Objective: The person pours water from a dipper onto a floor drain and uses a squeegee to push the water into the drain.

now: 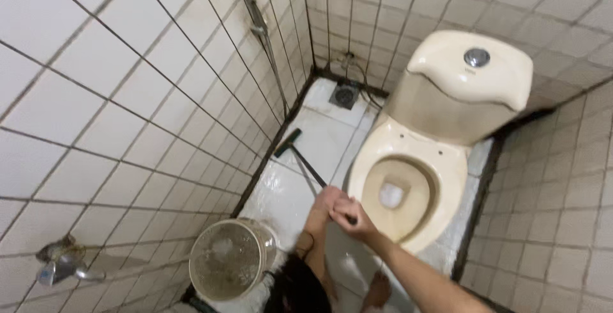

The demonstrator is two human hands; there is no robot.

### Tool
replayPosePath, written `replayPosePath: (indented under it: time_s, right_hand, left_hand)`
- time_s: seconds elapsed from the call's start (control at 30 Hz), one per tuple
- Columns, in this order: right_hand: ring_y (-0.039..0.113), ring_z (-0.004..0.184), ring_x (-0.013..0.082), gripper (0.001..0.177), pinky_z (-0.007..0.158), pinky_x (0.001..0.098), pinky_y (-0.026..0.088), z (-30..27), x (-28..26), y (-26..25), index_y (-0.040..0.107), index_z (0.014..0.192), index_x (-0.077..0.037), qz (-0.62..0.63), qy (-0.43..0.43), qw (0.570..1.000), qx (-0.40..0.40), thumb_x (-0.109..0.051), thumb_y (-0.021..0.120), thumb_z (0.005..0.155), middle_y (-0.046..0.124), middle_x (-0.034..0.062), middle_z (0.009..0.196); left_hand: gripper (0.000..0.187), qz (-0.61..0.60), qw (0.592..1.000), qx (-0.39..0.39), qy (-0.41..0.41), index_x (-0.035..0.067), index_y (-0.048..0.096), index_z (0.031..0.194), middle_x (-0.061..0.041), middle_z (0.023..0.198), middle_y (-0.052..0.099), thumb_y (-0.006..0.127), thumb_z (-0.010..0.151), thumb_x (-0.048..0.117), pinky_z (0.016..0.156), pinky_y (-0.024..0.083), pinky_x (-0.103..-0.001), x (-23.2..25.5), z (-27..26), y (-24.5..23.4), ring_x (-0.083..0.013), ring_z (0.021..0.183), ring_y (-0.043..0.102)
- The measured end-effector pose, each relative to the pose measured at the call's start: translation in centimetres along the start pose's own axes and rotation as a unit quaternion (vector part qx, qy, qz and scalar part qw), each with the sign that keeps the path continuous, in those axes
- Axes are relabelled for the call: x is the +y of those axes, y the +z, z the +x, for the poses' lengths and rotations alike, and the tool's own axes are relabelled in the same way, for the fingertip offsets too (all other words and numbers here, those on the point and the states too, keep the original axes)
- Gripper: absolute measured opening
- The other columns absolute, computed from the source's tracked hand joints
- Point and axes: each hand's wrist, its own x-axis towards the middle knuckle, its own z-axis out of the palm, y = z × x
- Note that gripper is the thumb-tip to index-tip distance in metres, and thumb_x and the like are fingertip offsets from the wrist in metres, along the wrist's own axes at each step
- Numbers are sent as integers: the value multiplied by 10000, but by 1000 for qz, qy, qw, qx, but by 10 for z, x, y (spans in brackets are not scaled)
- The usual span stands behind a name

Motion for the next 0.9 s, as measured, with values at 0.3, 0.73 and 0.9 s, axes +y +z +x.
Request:
replayPosePath:
  time_s: [0.3, 0.73, 0.9]
  right_hand:
    - [581, 494, 123, 214, 476, 251, 449, -4, -17, -97, 740, 676, -28, -4, 43, 999, 15, -39, 606, 843, 691, 32, 608]
    - [478, 612, 121, 348, 581, 281, 394, -15, -35, -44, 638, 733, 81, -12, 88, 952, 292, -139, 626, 1002, 545, 70, 609]
    - [592, 734, 90, 261, 649, 266, 489, -8, -58, -59, 704, 971, 82, 41, -8, 961, 275, -134, 569, 1029, 693, 61, 787]
  left_hand:
    - [153, 50, 947, 222, 228, 67, 736, 753, -154, 807, 738, 792, 714, 204, 751, 556, -446, 64, 35, 44, -322, 764, 690]
    - [322, -69, 960, 203, 178, 7, 635, 719, -158, 751, 677, 726, 935, 228, 710, 517, -416, 75, 18, 45, -303, 731, 653]
    - [224, -28, 941, 244, 235, 16, 716, 755, -192, 761, 702, 692, 877, 202, 657, 532, -416, 77, 33, 59, -352, 719, 650]
